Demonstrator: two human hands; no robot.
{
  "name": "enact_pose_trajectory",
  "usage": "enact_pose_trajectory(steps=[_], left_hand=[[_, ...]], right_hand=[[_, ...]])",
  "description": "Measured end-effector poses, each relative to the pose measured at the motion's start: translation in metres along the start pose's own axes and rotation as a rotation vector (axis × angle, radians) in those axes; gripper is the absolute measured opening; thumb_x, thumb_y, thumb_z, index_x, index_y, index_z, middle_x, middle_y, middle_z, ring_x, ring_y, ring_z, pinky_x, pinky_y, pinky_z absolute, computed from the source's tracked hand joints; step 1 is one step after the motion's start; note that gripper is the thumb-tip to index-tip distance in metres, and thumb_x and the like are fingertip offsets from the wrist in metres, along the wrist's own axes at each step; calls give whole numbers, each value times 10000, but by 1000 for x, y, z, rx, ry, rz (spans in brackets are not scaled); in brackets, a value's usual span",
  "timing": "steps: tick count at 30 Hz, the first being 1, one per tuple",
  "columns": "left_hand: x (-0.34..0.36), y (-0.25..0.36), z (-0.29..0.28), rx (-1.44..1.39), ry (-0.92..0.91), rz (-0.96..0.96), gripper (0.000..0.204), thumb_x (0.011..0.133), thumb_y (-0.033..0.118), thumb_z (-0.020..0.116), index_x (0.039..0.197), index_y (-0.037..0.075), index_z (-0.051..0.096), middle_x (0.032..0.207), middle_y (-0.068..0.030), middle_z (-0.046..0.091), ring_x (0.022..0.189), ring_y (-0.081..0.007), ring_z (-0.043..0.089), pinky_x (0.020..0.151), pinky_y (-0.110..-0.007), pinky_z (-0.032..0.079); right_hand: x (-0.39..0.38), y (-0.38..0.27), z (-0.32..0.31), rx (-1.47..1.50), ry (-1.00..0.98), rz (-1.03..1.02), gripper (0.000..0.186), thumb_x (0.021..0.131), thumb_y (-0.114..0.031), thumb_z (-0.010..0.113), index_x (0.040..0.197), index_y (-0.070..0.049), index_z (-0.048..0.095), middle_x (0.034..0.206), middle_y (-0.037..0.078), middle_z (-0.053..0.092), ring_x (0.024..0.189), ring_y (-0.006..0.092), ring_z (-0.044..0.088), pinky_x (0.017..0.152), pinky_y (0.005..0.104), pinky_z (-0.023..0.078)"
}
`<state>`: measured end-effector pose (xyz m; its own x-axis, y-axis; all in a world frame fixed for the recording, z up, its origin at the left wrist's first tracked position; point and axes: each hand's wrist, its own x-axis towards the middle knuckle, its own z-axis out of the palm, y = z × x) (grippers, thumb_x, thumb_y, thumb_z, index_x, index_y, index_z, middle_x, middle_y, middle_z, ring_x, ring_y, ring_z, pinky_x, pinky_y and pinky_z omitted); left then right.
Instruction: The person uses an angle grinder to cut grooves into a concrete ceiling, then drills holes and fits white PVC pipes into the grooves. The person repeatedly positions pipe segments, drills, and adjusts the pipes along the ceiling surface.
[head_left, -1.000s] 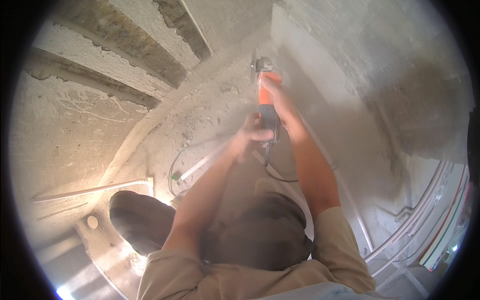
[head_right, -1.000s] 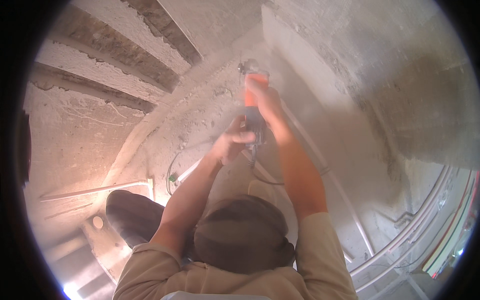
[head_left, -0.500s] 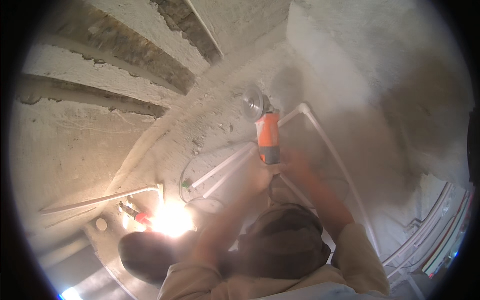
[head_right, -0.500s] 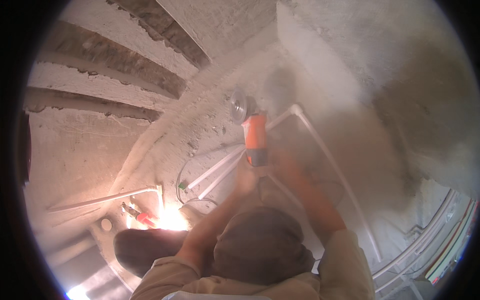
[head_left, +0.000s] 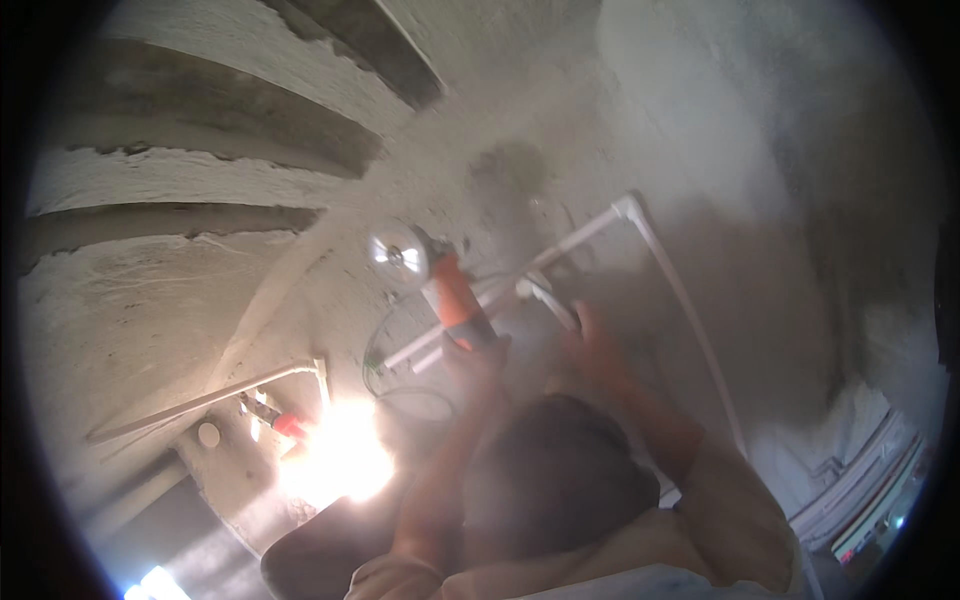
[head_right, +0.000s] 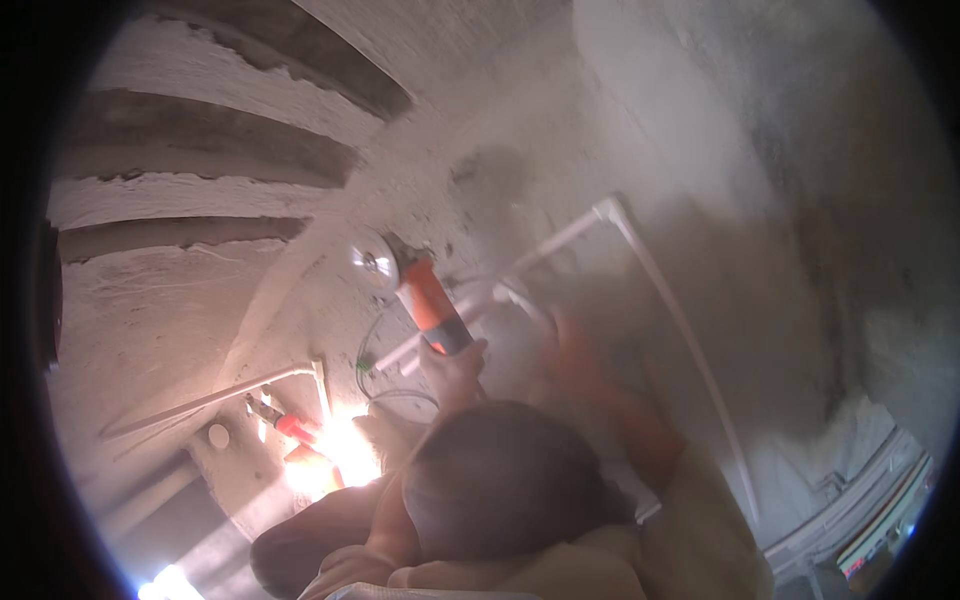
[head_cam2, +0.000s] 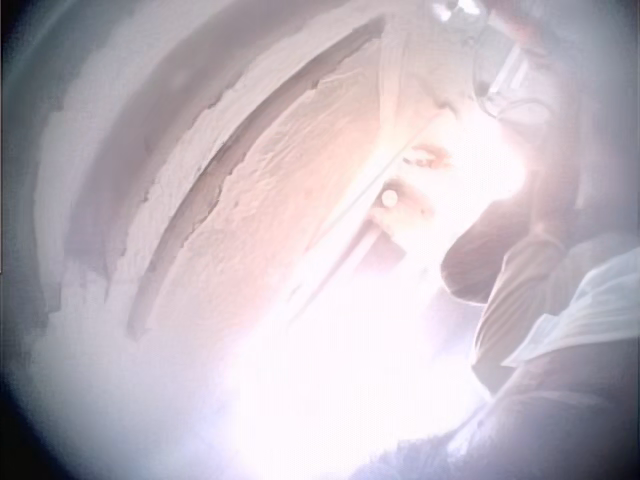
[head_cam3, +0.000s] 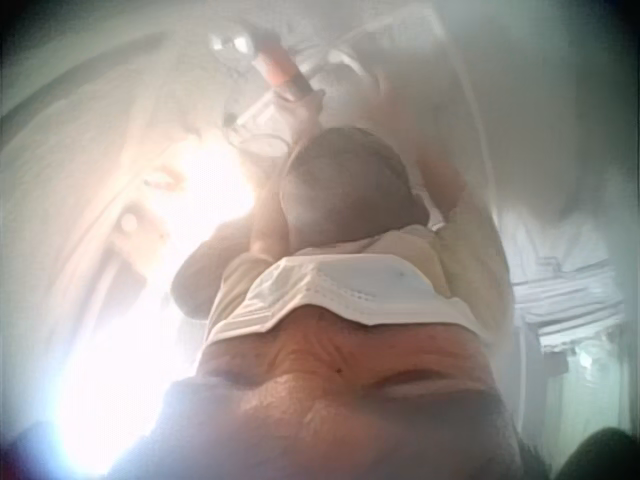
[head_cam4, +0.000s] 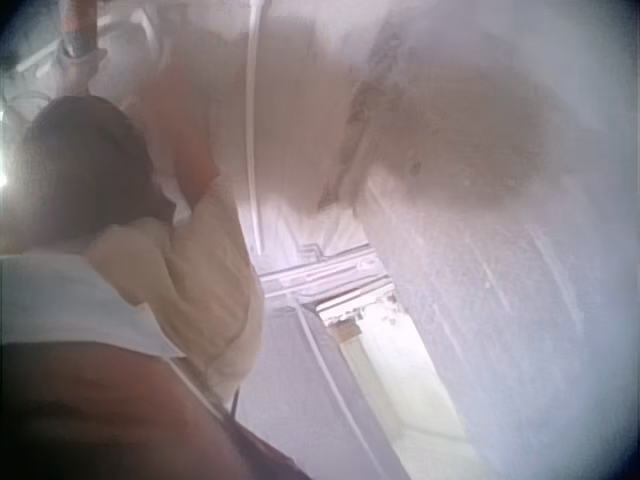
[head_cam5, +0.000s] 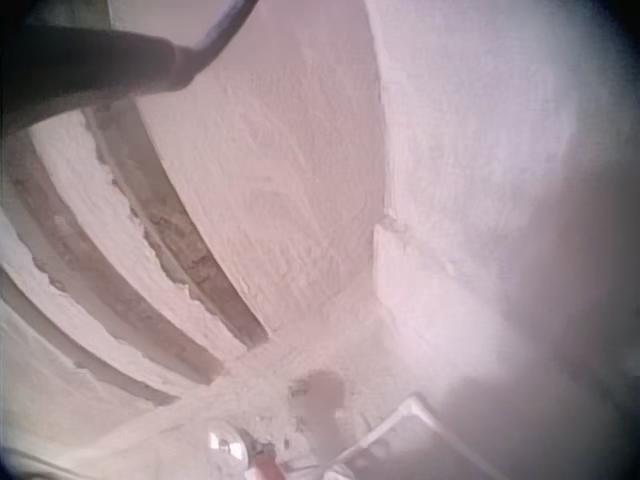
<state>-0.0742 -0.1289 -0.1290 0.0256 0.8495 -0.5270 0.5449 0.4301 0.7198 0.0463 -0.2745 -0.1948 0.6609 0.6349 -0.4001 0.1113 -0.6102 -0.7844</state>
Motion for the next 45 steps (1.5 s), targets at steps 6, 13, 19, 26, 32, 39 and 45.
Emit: enact_pose_trajectory(steps=[6, 13, 19, 26, 32, 39, 45], left_hand=[[0, -8, 0, -179, -21, 14, 533, 688, 51, 846, 1129, -8, 553, 899, -102, 652, 719, -181, 643, 613, -336, 516], [-7, -19, 2, -246, 6, 24, 488, 711, 39, 847, 1095, 5, 547, 834, -69, 633, 640, -168, 618, 548, -310, 496], [-27, -39, 7, -151, -28, 184, 531, 816, 230, 788, 1188, -6, 491, 1005, -196, 655, 949, -391, 663, 838, -494, 502], [-24, -30, -32, 181, -413, 414, 705, 873, 344, 780, 1365, -35, 446, 1181, -267, 625, 1070, -459, 659, 911, -526, 509], [32, -5, -196, 1250, -1375, 989, 611, 913, 398, 729, 1409, 83, 562, 1180, -178, 668, 1136, -372, 647, 904, -501, 541], [39, 69, -354, 1185, -904, 1042, 562, 868, 349, 791, 1315, 43, 639, 1072, -184, 712, 977, -364, 677, 896, -492, 537], [47, 64, -355, 618, -995, 955, 539, 895, 100, 799, 1398, 26, 621, 1015, -73, 682, 878, -166, 624, 788, -318, 542]], right_hand=[[10, -9, -54, -247, -181, -313, 469, 953, -257, 675, 1356, -23, 627, 1334, 253, 640, 1223, 413, 632, 1064, 466, 487], [20, -41, -56, -62, -133, -53, 463, 975, -326, 698, 1319, -18, 664, 1300, 236, 680, 1156, 362, 684, 1009, 439, 523], [1, -105, 18, 340, -395, -124, 546, 910, -290, 793, 1292, 57, 616, 1171, 181, 712, 1060, 251, 696, 930, 385, 536], [17, -135, 36, 506, -415, -64, 410, 741, -149, 835, 1069, 3, 640, 886, 36, 666, 780, 131, 654, 717, 312, 535], [-4, -102, 1, 491, -411, 104, 546, 732, -125, 812, 1228, -13, 610, 936, 39, 647, 816, 148, 632, 735, 313, 521], [-63, -116, -31, 377, -158, -203, 539, 643, -202, 865, 1091, -7, 639, 809, 46, 663, 686, 169, 620, 679, 362, 509], [-147, -185, -88, 391, 404, -352, 572, 669, -178, 859, 1172, -21, 638, 878, 49, 685, 746, 146, 652, 704, 318, 532]])
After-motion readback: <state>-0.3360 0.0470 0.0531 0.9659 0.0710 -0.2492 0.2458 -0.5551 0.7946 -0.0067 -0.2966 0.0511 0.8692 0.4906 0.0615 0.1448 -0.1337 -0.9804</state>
